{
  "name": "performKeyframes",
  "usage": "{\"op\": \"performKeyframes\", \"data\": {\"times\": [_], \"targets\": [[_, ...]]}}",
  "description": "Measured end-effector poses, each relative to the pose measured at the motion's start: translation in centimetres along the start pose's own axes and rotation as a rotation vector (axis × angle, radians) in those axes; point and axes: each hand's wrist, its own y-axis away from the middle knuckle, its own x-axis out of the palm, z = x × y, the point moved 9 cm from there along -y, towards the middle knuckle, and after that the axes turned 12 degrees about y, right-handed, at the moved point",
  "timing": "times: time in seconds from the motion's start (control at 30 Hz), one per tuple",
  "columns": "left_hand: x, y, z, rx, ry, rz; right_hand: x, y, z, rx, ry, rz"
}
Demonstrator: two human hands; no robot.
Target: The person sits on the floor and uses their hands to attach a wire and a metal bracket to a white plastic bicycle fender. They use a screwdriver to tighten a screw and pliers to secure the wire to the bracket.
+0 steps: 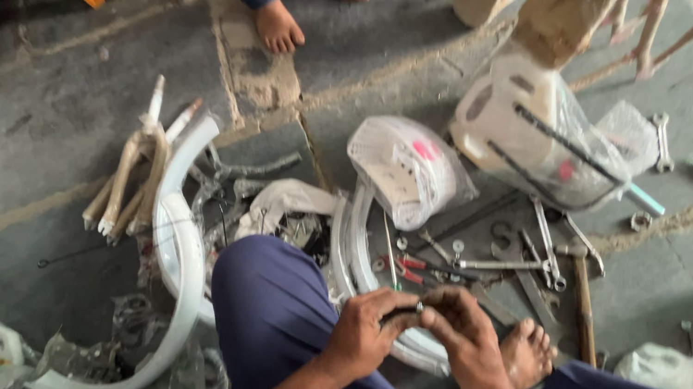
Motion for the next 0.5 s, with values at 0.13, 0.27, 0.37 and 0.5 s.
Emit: {"op": "performKeyframes", "data": {"times": [0.13,0.27,0.37,0.5], "targets": [[0.2,0.1,0.0,0.039,0.045,0.014,-0.8,0.2,-0.6,0.047,0.506,-0.047],[0.4,0.2,0.8,-0.045,0.053,0.009,-0.2,0.6,0.2,-0.009,0.106,-0.011],[0.8,0.1,1.2,-0.065,0.094,0.025,0.2,0.6,0.7,-0.032,-0.121,0.017],[1.1,0.2,1.5,-0.044,0.070,0.044,0.4,1.0,0.4,0.059,-0.237,0.032]]}}
